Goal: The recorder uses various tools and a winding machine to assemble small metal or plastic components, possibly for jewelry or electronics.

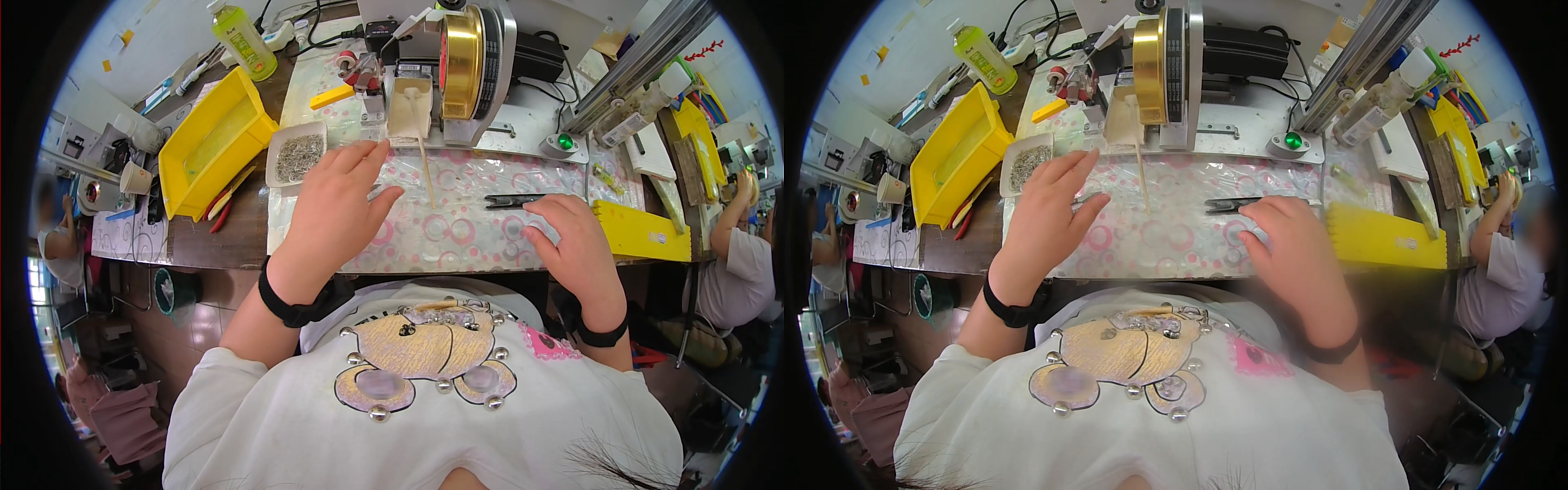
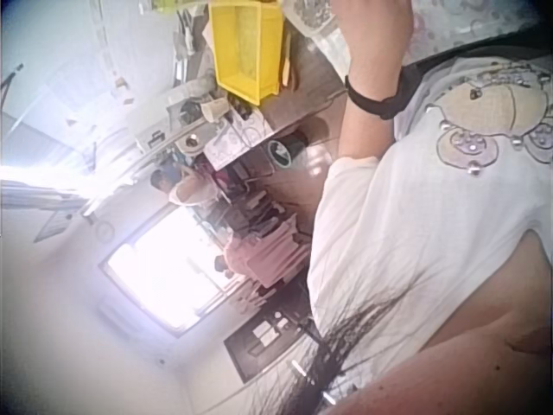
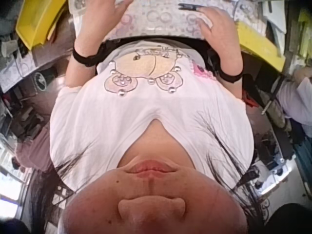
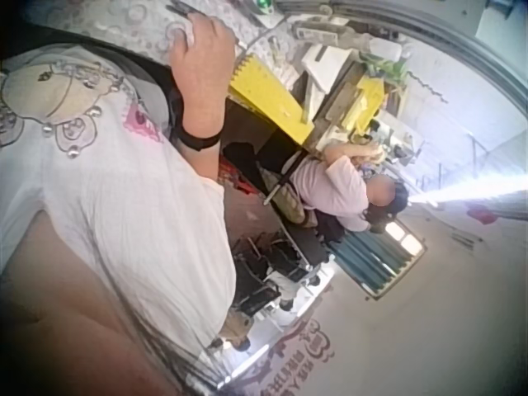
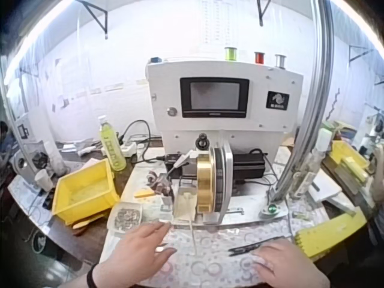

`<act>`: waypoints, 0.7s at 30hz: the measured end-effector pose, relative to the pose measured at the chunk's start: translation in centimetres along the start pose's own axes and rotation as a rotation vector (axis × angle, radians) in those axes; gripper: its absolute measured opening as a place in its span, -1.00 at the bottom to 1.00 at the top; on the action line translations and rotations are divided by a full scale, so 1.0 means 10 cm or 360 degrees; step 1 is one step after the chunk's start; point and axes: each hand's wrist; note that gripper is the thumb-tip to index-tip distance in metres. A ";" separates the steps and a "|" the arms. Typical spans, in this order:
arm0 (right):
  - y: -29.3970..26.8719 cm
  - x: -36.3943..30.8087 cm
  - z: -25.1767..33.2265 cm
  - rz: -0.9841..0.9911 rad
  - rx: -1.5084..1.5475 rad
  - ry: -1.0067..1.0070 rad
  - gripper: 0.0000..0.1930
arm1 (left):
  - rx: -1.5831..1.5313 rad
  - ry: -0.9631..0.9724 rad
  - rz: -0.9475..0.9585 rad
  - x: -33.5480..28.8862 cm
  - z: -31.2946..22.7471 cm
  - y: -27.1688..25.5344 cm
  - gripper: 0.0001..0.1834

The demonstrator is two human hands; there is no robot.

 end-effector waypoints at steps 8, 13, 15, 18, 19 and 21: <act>-0.01 0.01 -0.01 0.0070 0.0011 0.0024 -0.72 | -0.0076 0.0038 -0.0278 -0.08 0.10 -0.36 -0.46; -0.01 -0.01 -0.04 0.0077 -0.0024 0.0043 -0.73 | 0.0095 -0.0241 -0.0728 -0.18 0.67 -0.85 -0.49; -0.02 -0.01 -0.03 0.0088 -0.0027 0.0039 -0.74 | 0.0186 -0.0389 -0.0915 -0.23 1.05 -1.16 -0.52; -0.02 0.01 0.00 0.0104 -0.0015 0.0006 -0.73 | 0.0725 -0.0717 -0.0823 -0.51 1.91 -1.60 -0.53; -0.02 0.02 0.02 0.0107 -0.0010 -0.0004 -0.73 | 0.1197 -0.0904 -0.0615 -0.59 2.12 -1.65 -0.52; -0.02 0.01 0.01 0.0125 -0.0018 0.0009 -0.73 | 0.1118 -0.1118 -0.0499 -0.63 2.03 -1.58 -0.52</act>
Point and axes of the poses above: each hand's wrist, its own x-axis towards the middle knuckle, its own y-axis out of the palm, z = x × y, and after that the axes turned 11 degrees about -x, right-handed
